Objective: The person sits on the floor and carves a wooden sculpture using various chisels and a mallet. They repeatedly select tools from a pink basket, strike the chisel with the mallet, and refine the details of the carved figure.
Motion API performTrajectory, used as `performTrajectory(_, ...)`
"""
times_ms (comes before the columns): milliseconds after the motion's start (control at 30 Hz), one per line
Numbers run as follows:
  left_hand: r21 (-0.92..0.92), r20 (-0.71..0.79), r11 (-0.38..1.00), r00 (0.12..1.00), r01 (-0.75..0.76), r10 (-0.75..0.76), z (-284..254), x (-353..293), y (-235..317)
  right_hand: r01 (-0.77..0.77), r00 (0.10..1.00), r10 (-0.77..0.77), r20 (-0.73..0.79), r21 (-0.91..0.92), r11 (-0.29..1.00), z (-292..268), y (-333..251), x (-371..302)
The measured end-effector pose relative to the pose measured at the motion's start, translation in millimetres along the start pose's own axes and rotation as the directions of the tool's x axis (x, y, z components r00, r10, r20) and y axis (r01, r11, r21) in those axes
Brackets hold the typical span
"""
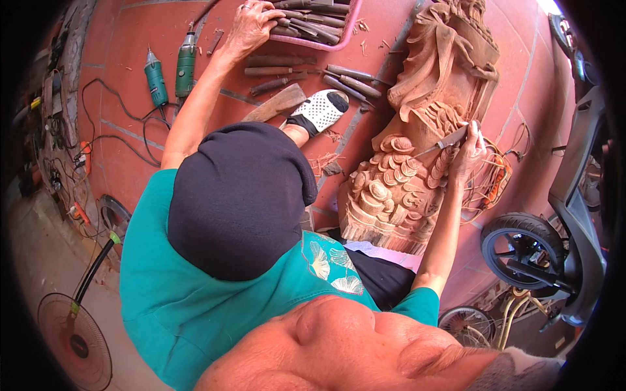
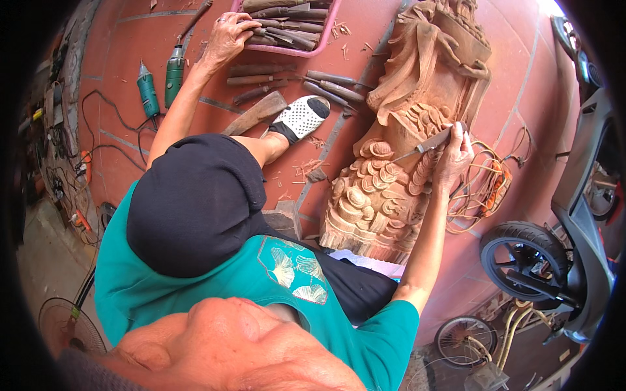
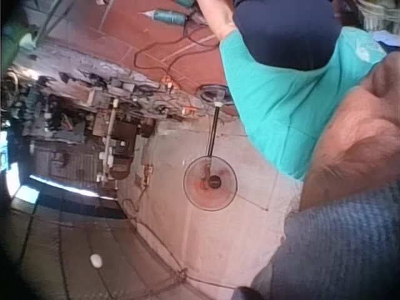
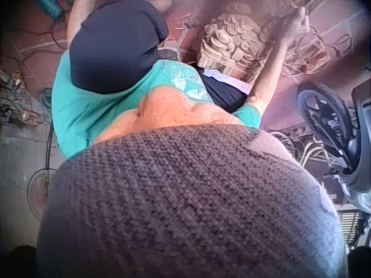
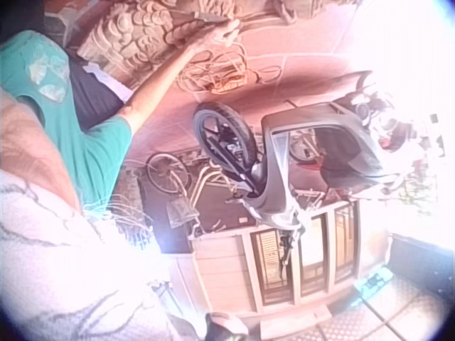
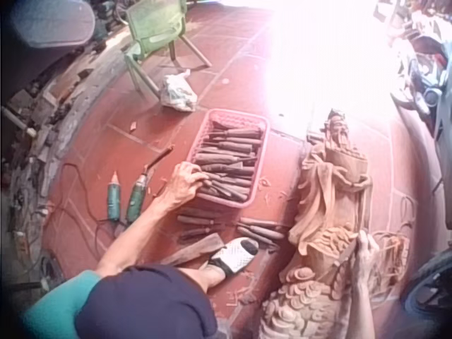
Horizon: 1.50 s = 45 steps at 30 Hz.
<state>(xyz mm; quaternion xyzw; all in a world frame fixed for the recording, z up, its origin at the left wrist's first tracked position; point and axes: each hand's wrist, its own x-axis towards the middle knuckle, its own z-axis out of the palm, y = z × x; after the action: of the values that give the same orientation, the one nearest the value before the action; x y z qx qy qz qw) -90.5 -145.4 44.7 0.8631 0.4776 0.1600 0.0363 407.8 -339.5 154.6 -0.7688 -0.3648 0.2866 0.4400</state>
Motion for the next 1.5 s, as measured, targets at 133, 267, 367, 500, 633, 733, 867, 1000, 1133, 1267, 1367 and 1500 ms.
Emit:
performTrajectory(133,-0.022,-0.036,0.998,0.997,-0.065,0.064,11.9,-6.6,-13.6,0.011,1.0,-0.011,-0.004,-0.02,1.0,1.2,-1.1,0.1)
performTrajectory(267,-0.003,-0.063,0.995,0.993,-0.101,0.1,4.5,-3.6,-11.4,-0.002,1.0,0.002,-0.004,0.016,1.0,3.4,-5.3,-2.0)
performTrajectory(367,0.014,-0.159,0.998,0.986,-0.054,0.056,-27.0,-5.6,25.8,-0.002,1.0,0.002,-0.02,0.015,1.0,-1.8,4.0,0.3)
performTrajectory(500,-0.252,-0.028,0.968,0.999,0.011,-0.019,-21.5,-46.9,36.5,-0.003,1.0,0.003,-0.01,-0.005,1.0,2.2,-2.0,-0.2)
performTrajectory(633,-0.074,0.085,0.997,0.996,0.01,-0.004,17.1,-85.0,42.6,-0.02,1.0,0.02,-0.008,0.001,1.0,1.1,-3.3,-1.4)
performTrajectory(733,-0.052,0.159,0.998,0.987,0.046,-0.037,31.0,-90.1,41.0,0.009,1.0,-0.009,-0.005,0.011,1.0,0.3,2.4,1.6)
performTrajectory(867,-0.223,0.234,0.974,0.972,0.026,0.027,38.3,-84.5,29.9,-0.002,1.0,0.002,-0.009,0.026,1.0,0.7,4.3,1.6)
performTrajectory(1000,-0.245,0.211,0.969,0.975,-0.013,0.066,36.3,-92.2,29.1,0.0,1.0,0.0,-0.014,0.004,1.0,1.8,2.9,2.3)
performTrajectory(1133,-0.337,0.323,0.937,0.946,0.093,0.022,2.0,-82.0,47.2,-0.01,1.0,0.01,-0.008,0.022,1.0,0.6,1.2,0.4)
performTrajectory(1267,-0.434,0.282,0.892,0.959,0.127,0.001,-12.5,-75.5,51.6,0.001,1.0,-0.001,-0.017,0.016,1.0,1.9,0.5,0.4)
performTrajectory(1367,-0.444,0.231,0.89,0.973,0.1,0.006,-17.9,-66.5,54.5,0.039,0.999,-0.038,-0.017,0.007,0.999,2.0,2.3,1.5)
performTrajectory(1500,-0.424,0.161,0.905,0.986,0.038,0.034,-25.6,-54.2,55.6,0.05,0.999,-0.051,-0.012,-0.024,0.998,1.5,1.2,1.2)
